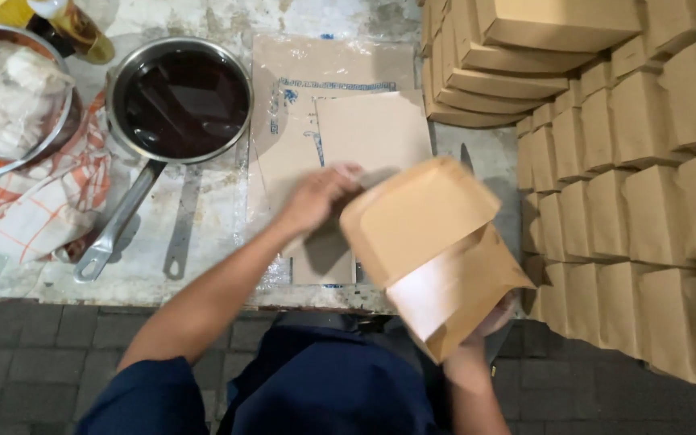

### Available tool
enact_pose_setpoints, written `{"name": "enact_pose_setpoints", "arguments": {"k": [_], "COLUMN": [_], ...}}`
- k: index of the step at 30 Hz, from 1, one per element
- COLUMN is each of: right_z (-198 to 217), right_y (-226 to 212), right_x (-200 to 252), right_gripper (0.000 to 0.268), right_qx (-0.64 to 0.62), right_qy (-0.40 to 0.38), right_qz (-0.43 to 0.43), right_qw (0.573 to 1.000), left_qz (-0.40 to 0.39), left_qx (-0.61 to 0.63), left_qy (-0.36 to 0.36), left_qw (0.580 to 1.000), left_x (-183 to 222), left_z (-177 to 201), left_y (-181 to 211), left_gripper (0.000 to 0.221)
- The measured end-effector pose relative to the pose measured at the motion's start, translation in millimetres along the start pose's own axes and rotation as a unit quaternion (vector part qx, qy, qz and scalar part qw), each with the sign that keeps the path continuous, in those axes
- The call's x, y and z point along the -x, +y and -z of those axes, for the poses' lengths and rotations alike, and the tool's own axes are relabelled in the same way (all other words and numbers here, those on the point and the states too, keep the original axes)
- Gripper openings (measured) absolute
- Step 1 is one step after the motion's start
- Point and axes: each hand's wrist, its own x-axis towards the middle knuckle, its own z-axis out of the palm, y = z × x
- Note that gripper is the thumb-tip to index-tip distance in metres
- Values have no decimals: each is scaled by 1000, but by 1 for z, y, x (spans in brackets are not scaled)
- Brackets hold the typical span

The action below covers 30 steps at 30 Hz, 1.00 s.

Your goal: Folding flat cardboard boxes into shape and inserting paper liners into them.

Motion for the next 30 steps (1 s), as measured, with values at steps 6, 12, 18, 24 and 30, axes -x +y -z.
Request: {"name": "enact_pose_setpoints", "arguments": {"k": [6,12,18,24,30], "right_z": [50,12,9,-3,-20], "right_y": [10,25,8,14,12], "right_x": [-30,-31,-21,-21,-10], "right_gripper": [84,87,63,49,52], "right_qx": [-33,152,242,393,441], "right_qy": [49,-21,38,45,-6], "right_qz": [-20,38,-19,9,9], "right_qw": [998,987,969,919,898], "left_qz": [-88,61,99,-74,-518], "left_qx": [-554,-526,-367,-274,-387], "left_qy": [201,187,223,353,308], "left_qw": [803,828,898,892,698], "left_x": [48,80,85,75,64], "left_z": [28,20,34,63,17], "left_y": [-16,-19,10,-13,7], "left_gripper": [69,98,96,48,12]}}
